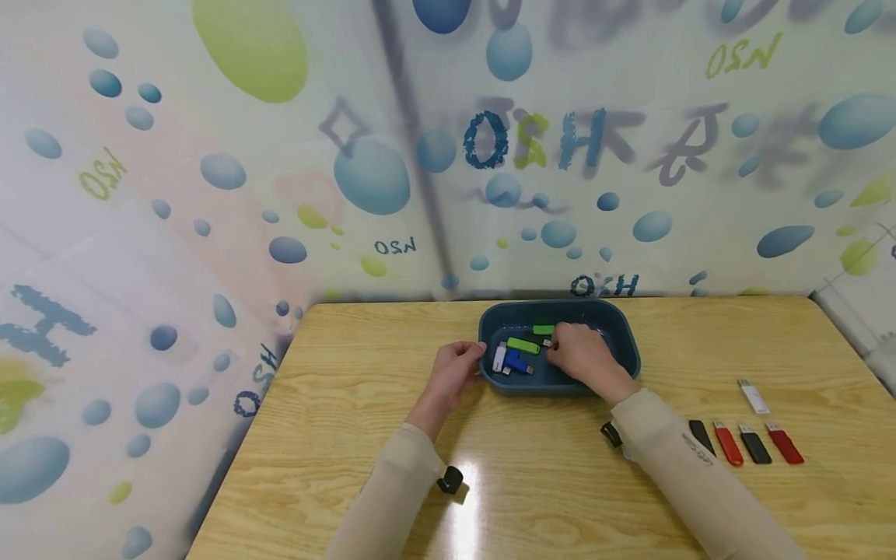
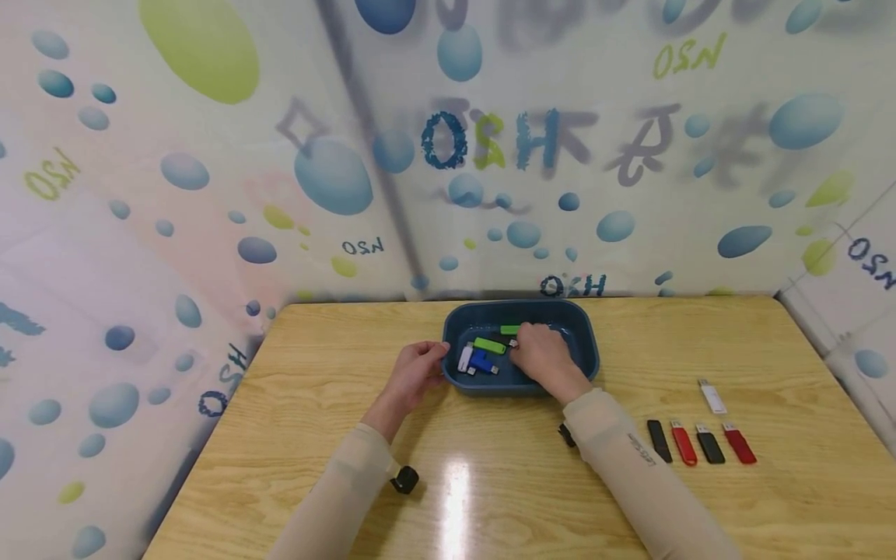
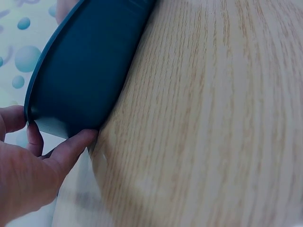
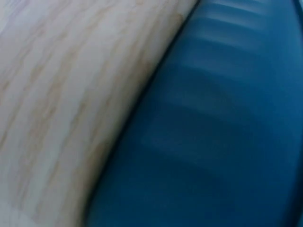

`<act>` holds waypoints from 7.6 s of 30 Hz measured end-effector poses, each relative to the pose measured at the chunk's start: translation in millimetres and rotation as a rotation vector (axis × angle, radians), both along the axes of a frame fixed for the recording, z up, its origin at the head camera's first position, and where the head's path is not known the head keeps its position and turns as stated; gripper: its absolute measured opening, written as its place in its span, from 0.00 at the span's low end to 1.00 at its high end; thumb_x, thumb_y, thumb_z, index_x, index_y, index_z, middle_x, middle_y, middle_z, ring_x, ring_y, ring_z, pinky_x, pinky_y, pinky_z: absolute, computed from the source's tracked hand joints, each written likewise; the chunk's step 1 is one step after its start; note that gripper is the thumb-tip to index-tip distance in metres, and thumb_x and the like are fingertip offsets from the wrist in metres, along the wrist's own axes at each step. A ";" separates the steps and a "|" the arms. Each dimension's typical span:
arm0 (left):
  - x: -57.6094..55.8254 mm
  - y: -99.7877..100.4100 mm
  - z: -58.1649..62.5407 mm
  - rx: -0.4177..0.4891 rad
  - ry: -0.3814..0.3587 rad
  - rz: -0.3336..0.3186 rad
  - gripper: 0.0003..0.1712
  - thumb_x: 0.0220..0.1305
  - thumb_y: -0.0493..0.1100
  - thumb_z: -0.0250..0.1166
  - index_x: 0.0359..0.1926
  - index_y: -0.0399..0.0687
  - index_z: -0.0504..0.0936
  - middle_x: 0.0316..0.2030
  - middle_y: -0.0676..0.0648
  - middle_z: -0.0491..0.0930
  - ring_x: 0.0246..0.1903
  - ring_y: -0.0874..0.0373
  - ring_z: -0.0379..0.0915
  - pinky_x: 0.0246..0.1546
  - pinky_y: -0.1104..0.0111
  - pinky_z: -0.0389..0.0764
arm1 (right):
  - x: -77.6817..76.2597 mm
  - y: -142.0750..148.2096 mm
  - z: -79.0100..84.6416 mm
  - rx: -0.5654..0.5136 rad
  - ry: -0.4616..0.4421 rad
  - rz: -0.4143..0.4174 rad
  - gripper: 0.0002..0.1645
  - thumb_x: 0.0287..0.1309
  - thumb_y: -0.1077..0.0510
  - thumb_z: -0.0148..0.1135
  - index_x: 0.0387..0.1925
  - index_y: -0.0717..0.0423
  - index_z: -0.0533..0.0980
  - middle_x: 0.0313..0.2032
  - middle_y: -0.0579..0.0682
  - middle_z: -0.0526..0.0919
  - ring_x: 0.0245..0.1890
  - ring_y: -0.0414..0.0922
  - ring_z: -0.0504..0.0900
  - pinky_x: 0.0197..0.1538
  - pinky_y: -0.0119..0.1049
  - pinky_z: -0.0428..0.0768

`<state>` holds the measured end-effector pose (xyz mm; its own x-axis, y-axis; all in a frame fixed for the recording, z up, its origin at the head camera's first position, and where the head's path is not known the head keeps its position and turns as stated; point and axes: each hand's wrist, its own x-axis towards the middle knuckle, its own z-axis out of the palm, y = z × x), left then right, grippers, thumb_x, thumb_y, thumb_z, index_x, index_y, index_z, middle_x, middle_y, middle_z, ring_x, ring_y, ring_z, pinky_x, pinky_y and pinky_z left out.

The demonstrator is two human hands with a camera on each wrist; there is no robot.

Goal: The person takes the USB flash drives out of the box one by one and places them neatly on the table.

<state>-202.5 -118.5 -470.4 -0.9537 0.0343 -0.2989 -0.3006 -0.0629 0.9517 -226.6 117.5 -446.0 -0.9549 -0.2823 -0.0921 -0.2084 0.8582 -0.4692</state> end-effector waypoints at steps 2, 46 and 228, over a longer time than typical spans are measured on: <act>-0.3 -0.1 0.4 0.001 0.000 0.000 0.14 0.76 0.41 0.61 0.49 0.30 0.78 0.40 0.44 0.77 0.38 0.56 0.79 0.42 0.62 0.87 | 0.4 2.6 3.6 -0.012 0.012 -0.011 0.15 0.65 0.63 0.64 0.21 0.56 0.78 0.20 0.45 0.72 0.19 0.43 0.67 0.25 0.36 0.63; -0.4 -0.4 0.1 0.019 0.006 -0.005 0.16 0.76 0.42 0.61 0.50 0.29 0.77 0.41 0.45 0.77 0.38 0.58 0.79 0.44 0.60 0.87 | 57.5 124.1 42.5 -0.086 0.165 -0.162 0.18 0.68 0.55 0.66 0.45 0.70 0.79 0.35 0.60 0.85 0.35 0.55 0.83 0.36 0.52 0.80; 1.0 -2.3 -0.3 -0.029 -0.012 -0.007 0.18 0.77 0.44 0.61 0.53 0.30 0.78 0.47 0.40 0.79 0.44 0.51 0.80 0.50 0.56 0.86 | -1.4 -31.6 -2.3 0.206 -0.045 0.052 0.09 0.64 0.61 0.68 0.39 0.66 0.81 0.29 0.53 0.78 0.27 0.48 0.75 0.33 0.43 0.79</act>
<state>-201.5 -120.8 -470.7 -0.9496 0.0318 -0.3118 -0.3127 -0.0329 0.9493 -228.1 86.0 -448.4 -0.9331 -0.3020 -0.1951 -0.2379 0.9255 -0.2947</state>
